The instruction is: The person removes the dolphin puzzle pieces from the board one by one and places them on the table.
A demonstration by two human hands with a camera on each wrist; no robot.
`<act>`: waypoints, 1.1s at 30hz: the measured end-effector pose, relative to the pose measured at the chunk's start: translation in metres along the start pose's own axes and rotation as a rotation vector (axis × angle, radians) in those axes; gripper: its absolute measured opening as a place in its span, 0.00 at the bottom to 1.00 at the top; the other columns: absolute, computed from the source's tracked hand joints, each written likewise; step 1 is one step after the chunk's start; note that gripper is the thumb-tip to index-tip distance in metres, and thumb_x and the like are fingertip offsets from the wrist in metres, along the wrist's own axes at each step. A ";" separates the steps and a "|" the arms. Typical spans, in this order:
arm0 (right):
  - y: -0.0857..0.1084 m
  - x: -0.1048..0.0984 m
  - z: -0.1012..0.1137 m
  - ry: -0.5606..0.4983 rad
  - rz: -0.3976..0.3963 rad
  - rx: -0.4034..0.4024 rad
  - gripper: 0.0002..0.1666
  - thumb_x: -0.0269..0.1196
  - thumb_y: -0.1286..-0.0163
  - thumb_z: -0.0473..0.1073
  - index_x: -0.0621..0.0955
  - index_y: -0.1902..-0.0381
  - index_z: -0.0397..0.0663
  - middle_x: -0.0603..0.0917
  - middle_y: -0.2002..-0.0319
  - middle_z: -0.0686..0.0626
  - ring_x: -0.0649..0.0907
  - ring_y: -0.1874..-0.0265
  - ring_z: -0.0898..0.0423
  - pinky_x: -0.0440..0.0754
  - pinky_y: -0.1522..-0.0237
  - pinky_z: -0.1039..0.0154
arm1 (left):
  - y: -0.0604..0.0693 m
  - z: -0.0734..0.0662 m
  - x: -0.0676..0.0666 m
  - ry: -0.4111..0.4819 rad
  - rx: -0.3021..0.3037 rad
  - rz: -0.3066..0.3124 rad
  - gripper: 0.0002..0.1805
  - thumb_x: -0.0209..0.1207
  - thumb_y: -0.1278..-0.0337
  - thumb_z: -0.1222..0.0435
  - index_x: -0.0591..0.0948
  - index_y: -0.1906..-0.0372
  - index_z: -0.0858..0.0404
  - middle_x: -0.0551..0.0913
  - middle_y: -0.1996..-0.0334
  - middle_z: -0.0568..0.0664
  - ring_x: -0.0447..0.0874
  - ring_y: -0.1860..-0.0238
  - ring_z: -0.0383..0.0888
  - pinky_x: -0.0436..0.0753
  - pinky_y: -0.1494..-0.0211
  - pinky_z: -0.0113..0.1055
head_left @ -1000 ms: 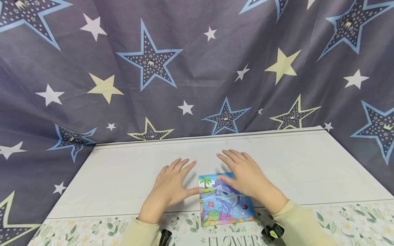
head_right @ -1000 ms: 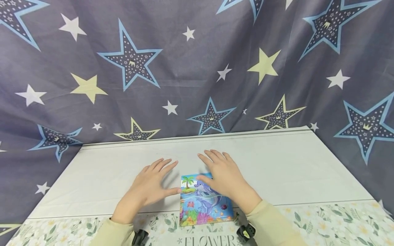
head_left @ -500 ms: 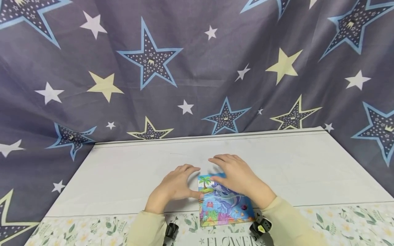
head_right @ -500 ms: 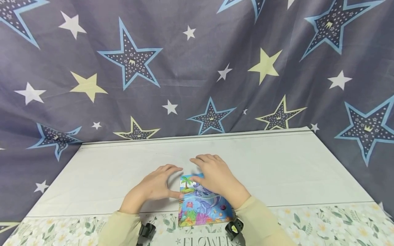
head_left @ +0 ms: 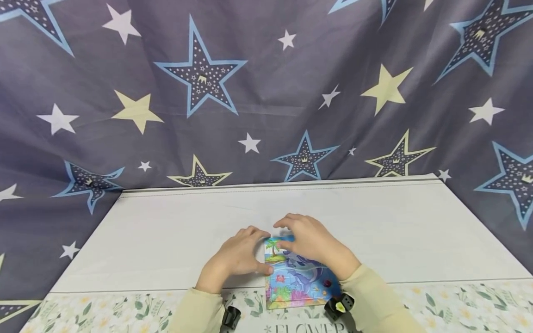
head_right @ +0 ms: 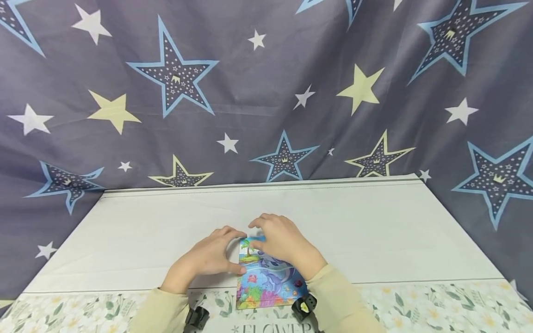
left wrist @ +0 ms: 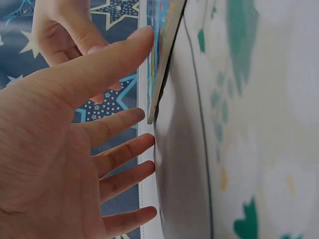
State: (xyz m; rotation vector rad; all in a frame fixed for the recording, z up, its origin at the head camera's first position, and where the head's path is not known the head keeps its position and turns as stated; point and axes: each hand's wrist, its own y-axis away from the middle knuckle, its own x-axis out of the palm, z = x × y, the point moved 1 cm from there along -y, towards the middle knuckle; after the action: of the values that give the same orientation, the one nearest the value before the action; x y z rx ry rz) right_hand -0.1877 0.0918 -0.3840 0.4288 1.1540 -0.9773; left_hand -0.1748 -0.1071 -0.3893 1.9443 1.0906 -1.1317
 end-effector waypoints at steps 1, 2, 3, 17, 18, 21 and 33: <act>0.000 0.001 0.000 -0.013 0.008 0.011 0.26 0.74 0.40 0.50 0.83 0.45 0.49 0.84 0.52 0.50 0.83 0.53 0.50 0.81 0.50 0.51 | 0.000 -0.001 -0.001 0.002 0.005 0.000 0.46 0.77 0.63 0.47 0.75 0.34 0.60 0.73 0.38 0.53 0.70 0.37 0.56 0.71 0.37 0.59; 0.001 0.002 0.001 -0.023 0.016 0.022 0.26 0.74 0.40 0.49 0.83 0.45 0.49 0.84 0.53 0.51 0.83 0.54 0.51 0.81 0.51 0.51 | 0.000 -0.001 -0.001 0.002 0.011 -0.001 0.46 0.77 0.63 0.48 0.75 0.34 0.60 0.73 0.38 0.53 0.70 0.37 0.56 0.72 0.37 0.59; 0.001 0.002 0.000 -0.030 0.024 0.033 0.26 0.74 0.41 0.49 0.84 0.46 0.49 0.84 0.54 0.51 0.83 0.55 0.52 0.81 0.51 0.51 | 0.000 -0.002 -0.001 0.002 0.016 -0.002 0.45 0.77 0.62 0.48 0.75 0.35 0.60 0.73 0.38 0.53 0.70 0.37 0.55 0.72 0.37 0.58; 0.013 0.000 0.001 -0.051 0.110 0.137 0.23 0.78 0.47 0.46 0.86 0.54 0.48 0.80 0.60 0.54 0.79 0.59 0.54 0.81 0.57 0.52 | -0.003 -0.012 0.006 0.002 0.012 0.003 0.45 0.76 0.60 0.47 0.75 0.34 0.59 0.72 0.37 0.50 0.69 0.36 0.52 0.72 0.36 0.56; 0.013 0.001 0.001 -0.054 0.110 0.134 0.23 0.78 0.47 0.46 0.86 0.54 0.47 0.80 0.60 0.53 0.79 0.60 0.53 0.81 0.57 0.52 | -0.003 -0.011 0.006 0.000 0.009 0.003 0.45 0.76 0.60 0.46 0.75 0.34 0.59 0.72 0.37 0.50 0.69 0.36 0.52 0.72 0.36 0.56; 0.012 0.005 0.001 -0.079 0.111 0.127 0.22 0.78 0.47 0.44 0.86 0.54 0.45 0.79 0.60 0.53 0.78 0.59 0.53 0.80 0.56 0.53 | -0.002 -0.010 0.006 -0.007 -0.001 0.002 0.45 0.76 0.60 0.46 0.75 0.34 0.58 0.72 0.38 0.49 0.69 0.37 0.52 0.72 0.37 0.55; 0.002 0.022 0.005 -0.137 0.109 0.089 0.23 0.77 0.47 0.42 0.83 0.56 0.39 0.78 0.61 0.50 0.77 0.57 0.50 0.79 0.51 0.51 | 0.004 -0.001 0.003 -0.021 -0.034 -0.005 0.45 0.78 0.64 0.47 0.76 0.36 0.59 0.72 0.39 0.49 0.70 0.38 0.52 0.73 0.38 0.55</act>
State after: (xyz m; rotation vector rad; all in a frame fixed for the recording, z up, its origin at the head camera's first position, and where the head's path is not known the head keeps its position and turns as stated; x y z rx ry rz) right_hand -0.1816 0.0805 -0.4024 0.4833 0.9571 -0.9505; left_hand -0.1697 -0.1069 -0.3910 1.9012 1.0969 -1.1264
